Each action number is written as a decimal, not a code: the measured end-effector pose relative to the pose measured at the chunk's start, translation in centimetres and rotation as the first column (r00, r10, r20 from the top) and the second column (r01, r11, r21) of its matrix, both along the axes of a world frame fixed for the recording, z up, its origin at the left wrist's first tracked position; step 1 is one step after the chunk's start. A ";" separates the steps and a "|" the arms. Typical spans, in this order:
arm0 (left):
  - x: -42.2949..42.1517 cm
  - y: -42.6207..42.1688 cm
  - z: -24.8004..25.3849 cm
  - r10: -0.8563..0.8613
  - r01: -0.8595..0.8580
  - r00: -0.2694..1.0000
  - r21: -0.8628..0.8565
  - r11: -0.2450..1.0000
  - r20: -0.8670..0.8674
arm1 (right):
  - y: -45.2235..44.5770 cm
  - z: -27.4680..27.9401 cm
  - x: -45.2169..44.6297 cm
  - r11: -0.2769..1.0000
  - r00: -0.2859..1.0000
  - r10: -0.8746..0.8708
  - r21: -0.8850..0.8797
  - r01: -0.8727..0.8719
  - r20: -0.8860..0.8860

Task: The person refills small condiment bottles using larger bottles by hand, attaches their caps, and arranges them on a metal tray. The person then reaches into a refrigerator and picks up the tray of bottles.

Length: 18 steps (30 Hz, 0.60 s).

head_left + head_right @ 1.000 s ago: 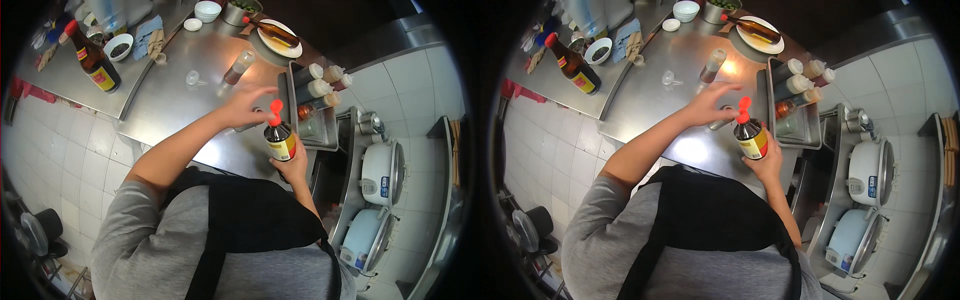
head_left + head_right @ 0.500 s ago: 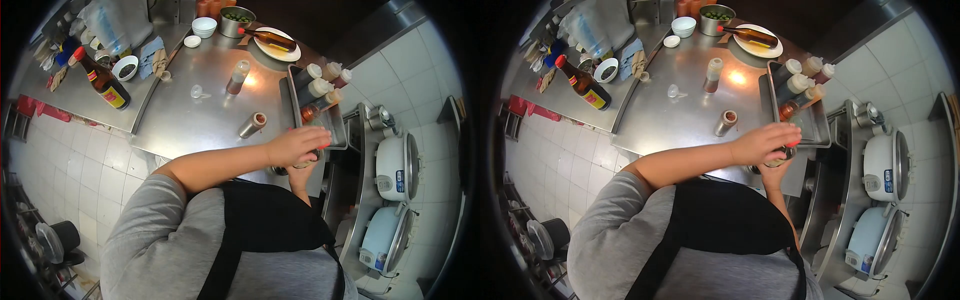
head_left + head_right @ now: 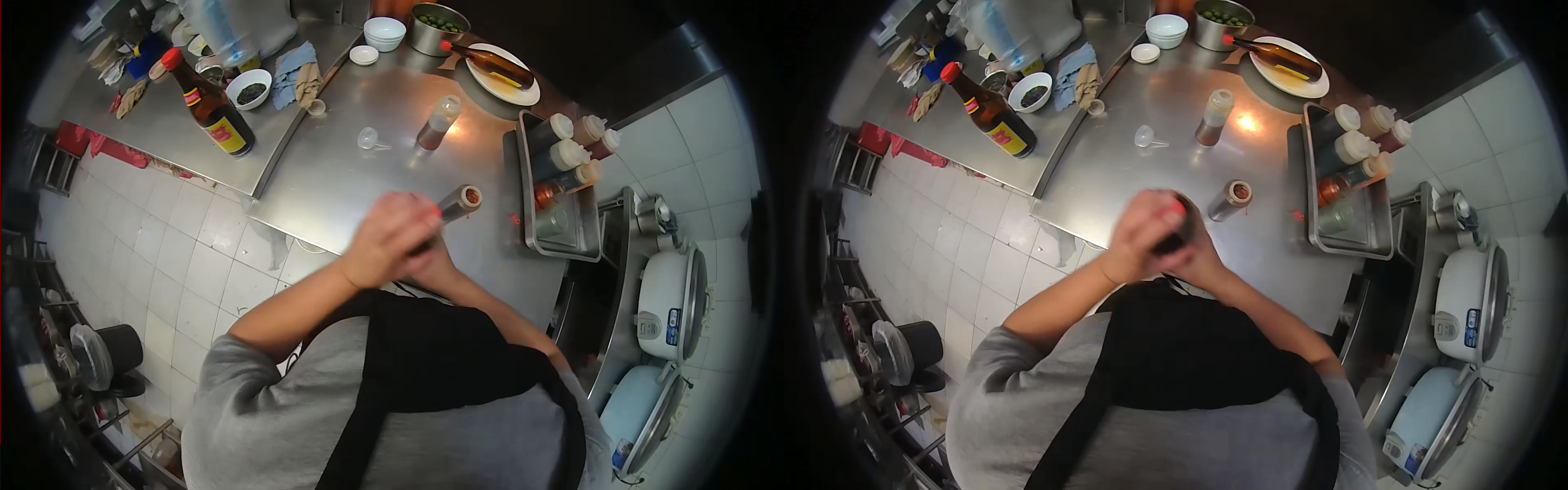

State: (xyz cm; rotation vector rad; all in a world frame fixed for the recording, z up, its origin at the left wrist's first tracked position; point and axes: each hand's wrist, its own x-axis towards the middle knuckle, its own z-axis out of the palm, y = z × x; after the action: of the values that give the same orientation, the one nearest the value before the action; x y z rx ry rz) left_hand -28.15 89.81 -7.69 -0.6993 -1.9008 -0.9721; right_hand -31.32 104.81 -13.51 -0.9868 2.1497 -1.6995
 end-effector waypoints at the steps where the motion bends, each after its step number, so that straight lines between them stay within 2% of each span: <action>1: -0.2 -2.1 0.3 0.074 -0.074 0.997 -0.003 0.997 0.011 | -1.4 1.3 -1.6 0.996 0.995 0.077 0.050 -0.075 -0.057; 2: -0.5 -4.0 0.2 0.189 -0.189 0.982 -0.005 0.982 0.010 | -2.7 2.7 -3.5 0.966 0.961 0.170 0.229 -0.119 -0.217; 4: -1.3 -7.8 1.4 0.383 -0.381 0.923 -0.058 0.923 0.021 | -5.2 3.7 -6.5 0.915 0.935 0.209 0.394 -0.083 -0.288; 7: -3.0 -12.5 0.9 0.512 -0.509 0.859 -0.077 0.857 0.016 | -10.7 3.8 -11.1 0.954 0.965 0.056 0.299 0.023 -0.255; 13: -4.5 -17.0 0.8 0.570 -0.567 0.822 -0.098 0.818 -0.002 | -22.6 -1.8 -20.5 0.884 0.992 0.034 0.467 0.028 -0.125; 16: -4.7 -16.9 0.3 0.585 -0.585 0.810 -0.086 0.806 -0.026 | -27.1 -3.7 -22.0 0.830 0.987 -0.002 0.551 0.092 -0.162; 17: -4.8 -16.9 0.2 0.585 -0.586 0.810 -0.078 0.807 -0.030 | -28.2 -4.4 -21.9 0.859 0.977 -0.049 0.490 0.147 -0.207; 18: -5.0 -17.0 0.2 0.591 -0.592 0.806 -0.083 0.802 -0.038 | -28.8 -5.0 -22.1 0.901 0.980 -0.099 0.403 0.161 -0.171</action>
State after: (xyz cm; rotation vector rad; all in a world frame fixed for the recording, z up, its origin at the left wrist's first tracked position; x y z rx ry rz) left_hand -33.13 72.78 -7.50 -0.1208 -1.9792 -0.4775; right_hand -53.37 76.02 -18.53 -0.8809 2.5772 -1.1621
